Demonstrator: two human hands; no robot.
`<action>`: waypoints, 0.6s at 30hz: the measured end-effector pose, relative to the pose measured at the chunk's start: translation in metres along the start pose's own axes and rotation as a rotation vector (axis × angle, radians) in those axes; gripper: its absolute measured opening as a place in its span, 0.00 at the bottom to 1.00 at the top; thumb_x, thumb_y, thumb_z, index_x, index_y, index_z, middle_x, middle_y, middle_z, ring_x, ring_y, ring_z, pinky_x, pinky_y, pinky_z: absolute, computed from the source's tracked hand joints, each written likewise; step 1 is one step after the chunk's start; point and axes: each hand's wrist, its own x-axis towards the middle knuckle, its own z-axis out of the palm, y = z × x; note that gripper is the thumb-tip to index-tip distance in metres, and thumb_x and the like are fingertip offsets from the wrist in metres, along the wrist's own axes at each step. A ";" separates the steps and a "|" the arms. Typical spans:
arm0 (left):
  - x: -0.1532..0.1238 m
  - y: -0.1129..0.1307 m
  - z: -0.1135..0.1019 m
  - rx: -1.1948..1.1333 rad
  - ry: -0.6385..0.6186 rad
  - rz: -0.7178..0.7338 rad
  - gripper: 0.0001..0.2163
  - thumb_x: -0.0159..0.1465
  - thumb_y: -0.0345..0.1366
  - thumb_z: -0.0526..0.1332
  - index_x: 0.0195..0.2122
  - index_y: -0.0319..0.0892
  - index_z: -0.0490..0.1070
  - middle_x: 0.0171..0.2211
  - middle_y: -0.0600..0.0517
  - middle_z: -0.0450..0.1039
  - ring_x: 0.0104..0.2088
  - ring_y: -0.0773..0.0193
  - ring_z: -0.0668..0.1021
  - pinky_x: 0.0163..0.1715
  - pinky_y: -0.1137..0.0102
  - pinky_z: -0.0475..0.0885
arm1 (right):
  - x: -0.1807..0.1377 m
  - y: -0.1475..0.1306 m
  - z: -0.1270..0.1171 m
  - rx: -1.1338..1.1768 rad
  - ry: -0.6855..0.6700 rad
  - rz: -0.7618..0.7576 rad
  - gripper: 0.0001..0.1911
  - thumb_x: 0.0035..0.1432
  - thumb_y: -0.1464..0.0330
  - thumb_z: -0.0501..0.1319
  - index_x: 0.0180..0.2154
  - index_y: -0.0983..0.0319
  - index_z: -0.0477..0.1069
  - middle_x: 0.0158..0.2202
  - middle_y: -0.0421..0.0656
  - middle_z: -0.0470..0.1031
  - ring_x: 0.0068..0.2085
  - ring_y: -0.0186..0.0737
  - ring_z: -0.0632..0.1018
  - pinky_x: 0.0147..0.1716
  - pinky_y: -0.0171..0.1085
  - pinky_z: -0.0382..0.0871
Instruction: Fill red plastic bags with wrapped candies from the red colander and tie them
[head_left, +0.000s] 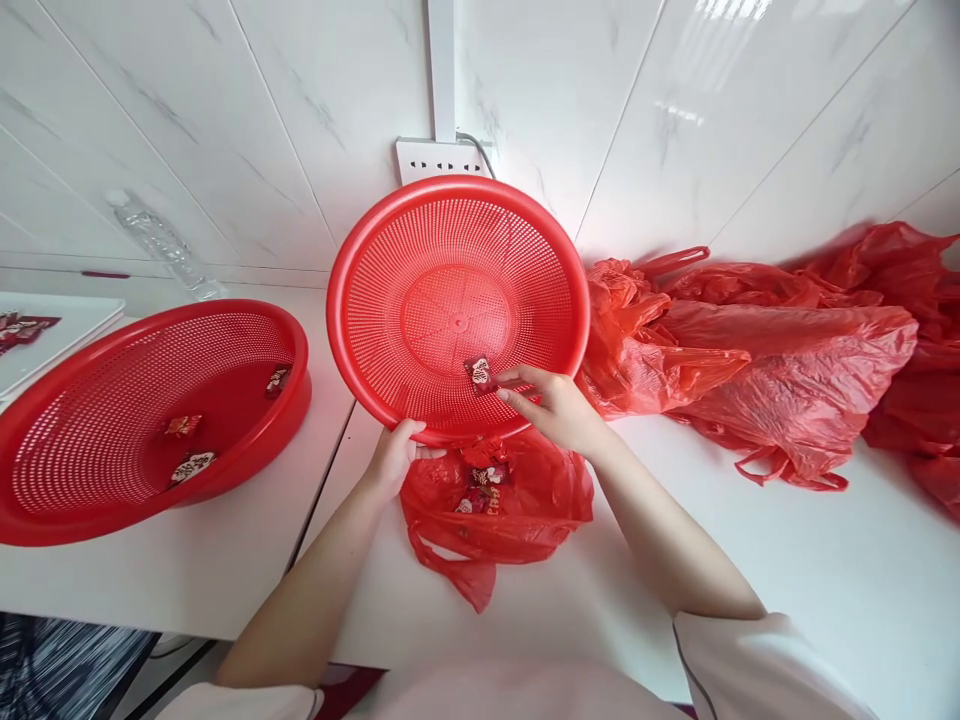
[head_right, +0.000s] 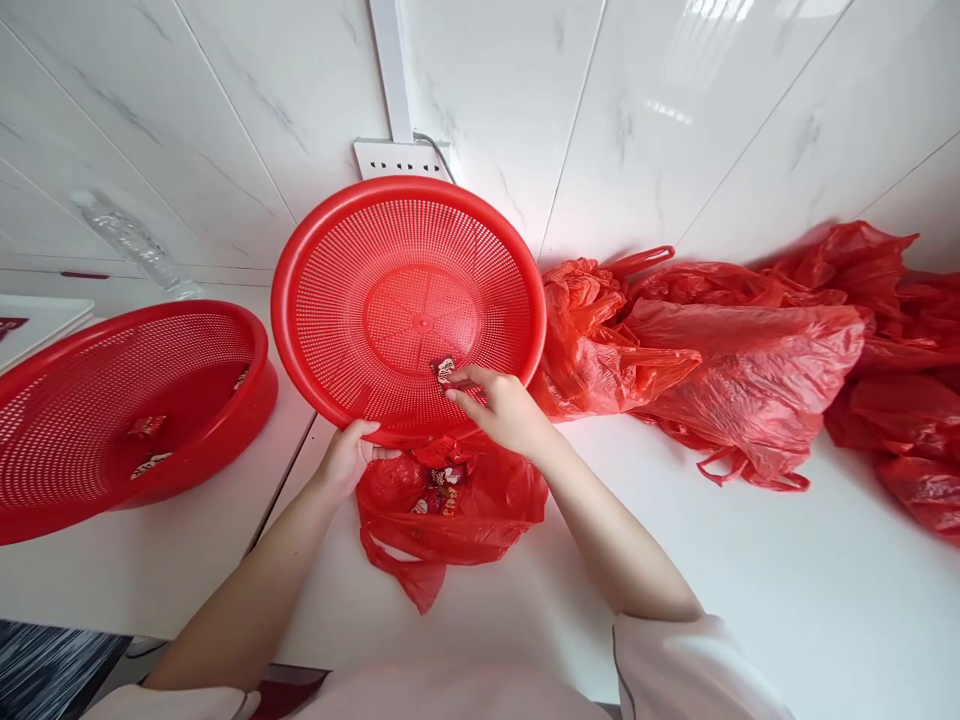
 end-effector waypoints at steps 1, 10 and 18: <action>-0.001 0.000 0.001 -0.011 -0.014 -0.003 0.13 0.54 0.35 0.60 0.41 0.37 0.73 0.42 0.44 0.77 0.41 0.53 0.80 0.29 0.66 0.78 | 0.001 0.001 0.000 -0.038 -0.005 -0.018 0.13 0.63 0.63 0.57 0.46 0.58 0.73 0.46 0.43 0.78 0.46 0.41 0.78 0.50 0.43 0.71; -0.005 -0.001 0.003 0.001 -0.045 0.083 0.14 0.56 0.36 0.62 0.43 0.36 0.72 0.47 0.43 0.76 0.45 0.50 0.79 0.34 0.61 0.79 | 0.005 0.007 0.027 -0.356 0.081 -0.130 0.17 0.64 0.69 0.53 0.53 0.62 0.67 0.57 0.52 0.68 0.57 0.47 0.70 0.56 0.47 0.66; -0.026 -0.006 0.022 0.099 -0.203 -0.047 0.16 0.57 0.37 0.63 0.44 0.35 0.75 0.41 0.41 0.78 0.42 0.46 0.80 0.36 0.55 0.79 | 0.013 0.029 0.037 -0.618 0.219 0.305 0.21 0.60 0.62 0.59 0.51 0.65 0.62 0.42 0.56 0.75 0.40 0.53 0.78 0.34 0.46 0.73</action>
